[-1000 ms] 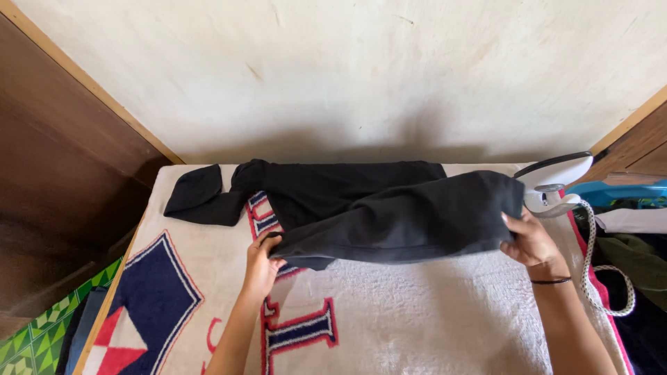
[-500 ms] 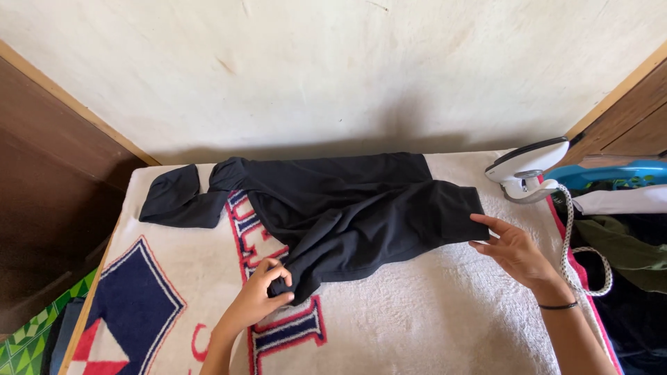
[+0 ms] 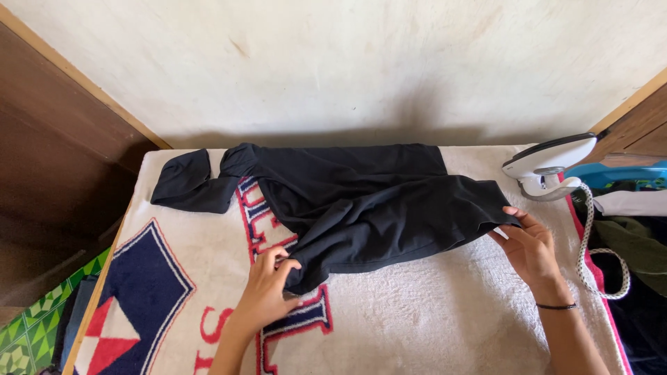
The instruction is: Ironing a black shirt on a flat surface.
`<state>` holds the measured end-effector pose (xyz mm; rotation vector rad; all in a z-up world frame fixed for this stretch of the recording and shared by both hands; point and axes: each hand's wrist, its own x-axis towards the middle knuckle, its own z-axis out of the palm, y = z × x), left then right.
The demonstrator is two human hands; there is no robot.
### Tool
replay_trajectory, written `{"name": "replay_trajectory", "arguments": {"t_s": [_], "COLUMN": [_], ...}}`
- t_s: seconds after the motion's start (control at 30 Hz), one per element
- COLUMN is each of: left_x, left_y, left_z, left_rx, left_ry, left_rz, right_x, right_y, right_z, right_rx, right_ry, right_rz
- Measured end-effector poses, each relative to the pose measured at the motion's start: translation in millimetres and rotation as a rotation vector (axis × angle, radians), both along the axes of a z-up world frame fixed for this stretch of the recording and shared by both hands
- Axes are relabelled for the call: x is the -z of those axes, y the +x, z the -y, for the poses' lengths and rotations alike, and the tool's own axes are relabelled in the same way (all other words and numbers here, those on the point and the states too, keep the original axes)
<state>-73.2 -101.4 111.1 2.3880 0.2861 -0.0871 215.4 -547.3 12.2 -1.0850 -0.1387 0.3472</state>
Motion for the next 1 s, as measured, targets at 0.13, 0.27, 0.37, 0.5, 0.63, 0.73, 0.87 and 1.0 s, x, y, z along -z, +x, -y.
{"name": "replay_trajectory", "arguments": {"t_s": [0.13,0.27,0.37,0.5,0.63,0.73,0.87,1.0], "left_x": [8,5,-1,-13,11,40,66,83], "left_y": [1,2,3,7,11,12,13,13], "left_z": [6,-2,-6,14,30,17,-17,-60], "left_rx": [0.122,0.077,-0.002,0.014,0.125,0.095,-0.234,-0.409], "left_ry": [0.359,0.19,-0.005,-0.125,0.32,0.419,-0.114,-0.392], "left_rz": [0.33,0.318,0.424,0.334,0.468,0.483,0.173,0.517], "right_x": [0,21,-18,-16,26,30,1,23], "right_y": [1,7,-8,-10,4,5,-5,-2], "right_z": [0,8,-8,-9,6,6,-6,3], "right_rx": [-0.011,-0.012,-0.079,-0.137,-0.048,-0.001,0.016,0.007], "right_ry": [0.095,0.098,0.058,0.037,0.089,0.082,0.03,0.027], "right_rz": [-0.021,0.023,0.025,0.096,0.052,0.036,0.06,0.069]}}
